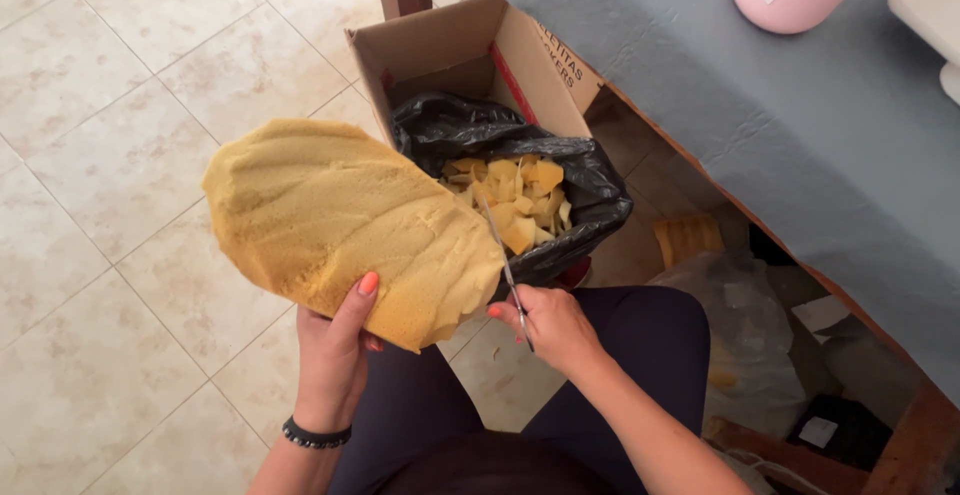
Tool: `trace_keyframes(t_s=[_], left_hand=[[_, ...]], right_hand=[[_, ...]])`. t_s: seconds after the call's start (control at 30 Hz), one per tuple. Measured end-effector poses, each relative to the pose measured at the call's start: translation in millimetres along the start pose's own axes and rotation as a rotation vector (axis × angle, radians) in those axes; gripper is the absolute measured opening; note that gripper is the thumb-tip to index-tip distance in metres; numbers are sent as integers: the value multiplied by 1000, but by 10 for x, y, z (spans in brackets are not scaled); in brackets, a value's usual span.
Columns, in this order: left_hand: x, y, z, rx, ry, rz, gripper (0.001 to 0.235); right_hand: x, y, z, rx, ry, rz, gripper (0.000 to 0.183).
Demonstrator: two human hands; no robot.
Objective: Cutting a large piece of yellow foam into small scraps using scissors and collecting them in a bin.
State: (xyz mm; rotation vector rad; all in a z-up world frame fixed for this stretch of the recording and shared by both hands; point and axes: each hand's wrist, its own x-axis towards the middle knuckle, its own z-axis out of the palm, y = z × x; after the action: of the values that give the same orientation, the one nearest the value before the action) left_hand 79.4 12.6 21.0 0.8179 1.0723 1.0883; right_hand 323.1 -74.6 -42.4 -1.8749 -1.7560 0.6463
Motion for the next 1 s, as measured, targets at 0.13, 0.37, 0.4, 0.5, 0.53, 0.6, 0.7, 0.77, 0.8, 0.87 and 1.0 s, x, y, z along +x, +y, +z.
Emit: trace_keyframes(t_s=[0.13, 0.37, 0.4, 0.5, 0.53, 0.6, 0.7, 0.77, 0.8, 0.87, 1.0], left_hand=[[3, -7, -2, -7, 32, -21, 31], [-23, 60, 14, -38, 114, -4, 50], [-36, 33, 21, -39, 111, -3, 50], [-88, -58, 27, -46, 139, 8, 52], [-107, -98, 36, -22, 146, 8, 51], [-160, -144, 52, 0, 154, 11, 50], [-228, -169, 63, 30, 166, -28, 31], [-243, -181, 48, 41, 141, 0, 19], [-250, -171, 75, 40, 143, 0, 19], [-264, -153, 127, 9, 113, -18, 26], [-253, -97, 211, 1, 140, -16, 34]], right_hand=[[59, -189, -247, 250, -225, 365, 40], [-22, 11, -180, -80, -389, 194, 69], [-10, -79, -225, -81, -386, 195, 69], [17, -283, -292, -178, -320, 243, 70], [44, -298, -288, -209, -331, 232, 69], [73, -298, -243, -242, -340, 218, 68], [57, -171, -60, -250, -198, 213, 67], [4, 2, 140, -253, -51, 85, 63], [-1, -6, 161, -253, -53, 84, 63], [-21, -21, 208, -74, 50, 50, 47], [-11, -142, 114, 67, 16, 138, 48]])
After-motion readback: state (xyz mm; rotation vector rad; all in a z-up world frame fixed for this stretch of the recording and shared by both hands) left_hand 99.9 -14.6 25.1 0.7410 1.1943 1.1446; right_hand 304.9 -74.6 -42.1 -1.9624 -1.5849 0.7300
